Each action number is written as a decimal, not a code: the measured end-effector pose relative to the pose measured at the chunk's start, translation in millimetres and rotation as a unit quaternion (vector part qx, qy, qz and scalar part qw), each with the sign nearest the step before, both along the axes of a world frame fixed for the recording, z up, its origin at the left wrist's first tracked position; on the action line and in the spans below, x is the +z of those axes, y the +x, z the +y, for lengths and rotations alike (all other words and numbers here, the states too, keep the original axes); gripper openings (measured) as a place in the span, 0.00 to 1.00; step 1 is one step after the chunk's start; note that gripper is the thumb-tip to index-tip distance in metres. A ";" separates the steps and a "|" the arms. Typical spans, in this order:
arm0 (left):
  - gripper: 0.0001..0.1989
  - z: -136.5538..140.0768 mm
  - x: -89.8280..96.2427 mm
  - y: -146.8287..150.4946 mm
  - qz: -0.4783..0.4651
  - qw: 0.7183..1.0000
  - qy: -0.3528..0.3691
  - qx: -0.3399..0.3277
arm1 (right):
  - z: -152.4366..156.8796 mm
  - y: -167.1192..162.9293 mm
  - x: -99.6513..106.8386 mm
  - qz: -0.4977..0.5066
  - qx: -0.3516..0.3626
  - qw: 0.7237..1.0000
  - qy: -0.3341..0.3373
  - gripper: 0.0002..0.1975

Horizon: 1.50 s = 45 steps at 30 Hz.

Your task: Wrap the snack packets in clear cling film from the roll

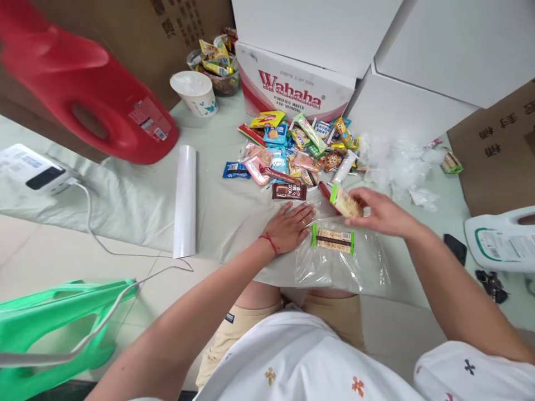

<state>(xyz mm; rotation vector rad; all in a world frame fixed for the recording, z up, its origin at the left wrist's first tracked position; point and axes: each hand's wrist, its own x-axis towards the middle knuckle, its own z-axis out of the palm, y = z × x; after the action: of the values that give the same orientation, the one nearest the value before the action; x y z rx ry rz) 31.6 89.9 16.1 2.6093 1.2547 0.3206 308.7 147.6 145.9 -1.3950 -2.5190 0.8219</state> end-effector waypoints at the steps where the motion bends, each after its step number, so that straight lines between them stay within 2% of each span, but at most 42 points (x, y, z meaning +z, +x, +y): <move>1: 0.28 0.0 0.3 0.1 0.001 1.000 -0.002 -0.002 | -14.4 -0.2 -7.7 -0.032 0.007 0.999 0.003 0.29; 5: 0.28 0.1 0.9 0.5 0.011 1.000 -0.004 -0.007 | -51.1 -19.6 -36.5 -0.168 0.057 0.984 0.029 0.29; 8: 0.28 0.5 0.8 0.8 0.021 1.000 -0.004 0.000 | -66.1 -33.6 -48.3 -0.234 0.072 0.969 0.047 0.30; 13: 0.29 0.7 1.4 -0.8 0.035 0.999 -0.005 -0.007 | -78.1 -21.6 -48.4 -0.223 0.116 0.967 0.033 0.23; 17: 0.30 0.6 1.4 -2.6 0.048 0.999 0.004 -0.012 | -66.8 -4.2 -46.6 -0.168 0.122 0.978 0.023 0.30; 18: 0.30 0.8 1.2 -2.7 0.051 0.999 0.006 -0.012 | -59.2 -3.6 -47.3 -0.143 0.106 0.984 0.022 0.31; 20: 0.30 1.2 0.8 -2.5 0.056 0.998 0.009 -0.012 | -39.4 -9.3 -50.5 -0.113 0.029 0.992 0.041 0.29; 23: 0.30 1.2 0.4 -1.4 0.059 0.998 0.015 -0.010 | -8.7 -32.2 -57.1 -0.161 -0.098 0.979 0.072 0.28; 25: 0.30 0.6 0.6 -0.9 0.060 0.998 0.017 -0.007 | 5.5 -50.6 -58.4 -0.207 -0.102 0.971 0.063 0.26; 27: 0.30 0.2 1.0 -0.9 0.064 0.998 0.016 -0.006 | 15.5 -66.0 -52.7 -0.225 -0.074 0.969 0.066 0.20; 30: 0.30 0.0 1.8 -1.6 0.074 0.997 0.011 -0.008 | 33.9 -80.1 -27.2 -0.200 -0.051 0.972 0.116 0.16; 34: 0.30 0.4 3.1 -1.8 0.082 0.997 0.005 -0.002 | 66.9 -79.8 17.1 -0.134 -0.073 0.971 0.183 0.18; 36: 0.30 0.7 3.6 -1.1 0.085 0.996 0.000 -0.001 | 69.2 -70.2 26.3 -0.109 -0.090 0.971 0.192 0.21; 38: 0.30 1.1 4.0 -0.4 0.084 0.996 -0.004 0.004 | 51.6 -55.5 20.3 -0.089 -0.031 0.982 0.166 0.23; 41: 0.31 2.2 4.9 -1.6 0.070 0.997 -0.010 0.018 | -2.5 -26.6 -9.2 -0.082 0.151 0.983 0.058 0.28; 43: 0.32 3.2 5.6 -3.7 0.060 0.998 -0.014 0.013 | -39.5 -7.6 -31.5 -0.110 0.177 0.978 0.012 0.32; 45: 0.33 4.0 5.8 -5.5 0.059 0.998 -0.016 0.001 | -64.6 5.1 -48.0 -0.138 0.140 0.981 0.003 0.32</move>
<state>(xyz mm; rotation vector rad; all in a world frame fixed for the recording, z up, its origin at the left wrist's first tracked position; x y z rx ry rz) 26.0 93.9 21.9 2.6338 1.2883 0.1471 313.8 83.1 97.9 -1.2455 -2.9774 0.7023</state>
